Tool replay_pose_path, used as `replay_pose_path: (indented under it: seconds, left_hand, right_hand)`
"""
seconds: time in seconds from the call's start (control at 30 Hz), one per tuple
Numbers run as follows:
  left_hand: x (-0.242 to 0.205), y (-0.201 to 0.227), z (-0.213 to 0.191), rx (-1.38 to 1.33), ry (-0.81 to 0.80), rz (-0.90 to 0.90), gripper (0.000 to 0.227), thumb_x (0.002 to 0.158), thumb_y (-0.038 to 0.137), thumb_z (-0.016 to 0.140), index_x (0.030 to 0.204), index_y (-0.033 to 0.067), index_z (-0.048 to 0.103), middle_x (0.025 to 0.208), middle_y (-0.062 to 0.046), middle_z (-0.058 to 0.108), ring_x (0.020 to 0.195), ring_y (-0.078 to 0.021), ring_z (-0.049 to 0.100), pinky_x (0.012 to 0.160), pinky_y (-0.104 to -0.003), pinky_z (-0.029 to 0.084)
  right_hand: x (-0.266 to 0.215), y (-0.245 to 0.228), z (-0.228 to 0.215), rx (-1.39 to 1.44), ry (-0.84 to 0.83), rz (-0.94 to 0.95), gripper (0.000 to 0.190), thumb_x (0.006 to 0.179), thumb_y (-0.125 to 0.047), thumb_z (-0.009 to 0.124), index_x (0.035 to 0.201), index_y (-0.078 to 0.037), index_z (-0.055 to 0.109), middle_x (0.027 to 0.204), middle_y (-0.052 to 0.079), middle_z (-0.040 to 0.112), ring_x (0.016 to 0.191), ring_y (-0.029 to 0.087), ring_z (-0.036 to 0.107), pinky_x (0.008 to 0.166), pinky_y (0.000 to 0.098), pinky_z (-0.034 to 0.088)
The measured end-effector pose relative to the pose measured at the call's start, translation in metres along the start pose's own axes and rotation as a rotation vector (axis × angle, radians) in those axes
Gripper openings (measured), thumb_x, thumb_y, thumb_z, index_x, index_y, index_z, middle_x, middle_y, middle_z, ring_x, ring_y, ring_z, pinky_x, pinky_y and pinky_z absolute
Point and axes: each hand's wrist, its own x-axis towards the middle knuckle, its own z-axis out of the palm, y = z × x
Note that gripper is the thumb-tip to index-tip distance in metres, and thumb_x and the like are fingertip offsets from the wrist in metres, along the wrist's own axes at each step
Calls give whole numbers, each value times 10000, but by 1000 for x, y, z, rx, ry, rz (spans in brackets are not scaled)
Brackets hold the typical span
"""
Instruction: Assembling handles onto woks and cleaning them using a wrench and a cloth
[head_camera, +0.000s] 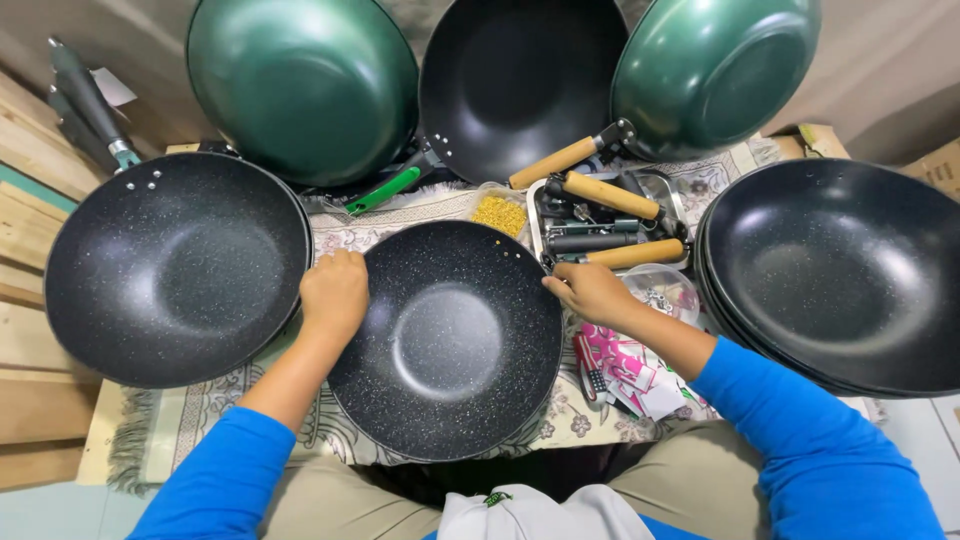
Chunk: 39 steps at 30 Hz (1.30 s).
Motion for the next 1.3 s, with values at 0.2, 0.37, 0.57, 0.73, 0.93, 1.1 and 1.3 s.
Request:
replay_pose_path:
  seconds: [0.2, 0.37, 0.57, 0.73, 0.93, 1.1, 1.3]
  left_hand:
    - [36, 17, 8, -58, 54, 62, 121, 862, 187, 632, 744, 206, 650, 657, 40, 600, 658, -167, 666, 518, -279, 516]
    - [63, 25, 27, -117, 32, 27, 104, 832, 179, 631, 740, 212, 666, 670, 36, 608, 665, -187, 664, 525, -311, 518]
    - [80, 52, 14, -141, 14, -55, 95, 833, 157, 640, 763, 161, 703, 708, -7, 634, 689, -223, 671, 542, -347, 538]
    - [82, 95, -20, -288, 80, -24, 223, 843, 152, 649, 1045, 127, 741, 858, -75, 673, 812, -299, 668, 657, -391, 553]
    - [92, 138, -33, -514, -35, 40, 318, 929, 179, 614, 1219, 126, 733, 1162, -147, 711, 1184, -421, 595, 1024, -551, 406]
    - [96, 163, -45, -606, -21, 56, 310, 859, 211, 698, 1162, 163, 742, 1130, -121, 708, 1201, -392, 582, 1071, -605, 346]
    - [102, 190, -34, -728, 32, 69, 272, 799, 153, 679, 1059, 162, 755, 999, -94, 723, 1060, -348, 643, 1054, -594, 353]
  right_hand:
    - [12, 16, 15, -23, 56, -52, 389, 1062, -367, 453, 974, -68, 686, 843, 254, 735, 926, 487, 701, 798, 567, 554]
    - [7, 15, 13, 24, -57, -48, 374, 1011, -375, 504, 871, -88, 698, 748, 214, 733, 894, 477, 712, 800, 546, 565]
    - [4, 14, 16, 100, -135, -27, 362, 974, -374, 534, 792, -113, 707, 667, 126, 737, 823, 402, 742, 750, 488, 581]
    - [6, 13, 12, 131, -269, -35, 336, 959, -361, 578, 769, -145, 752, 622, 56, 743, 699, 258, 766, 698, 379, 596]
    - [3, 6, 2, 167, -373, -24, 322, 940, -353, 591, 768, -154, 777, 625, 63, 747, 658, 225, 762, 669, 348, 594]
    - [-3, -7, -27, 218, -336, 24, 269, 926, -322, 652, 883, -98, 794, 720, 143, 769, 698, 252, 764, 743, 357, 594]
    - [16, 37, -59, 22, 99, 126, 186, 905, -403, 743, 973, -241, 804, 839, 24, 784, 912, 285, 761, 804, 409, 578]
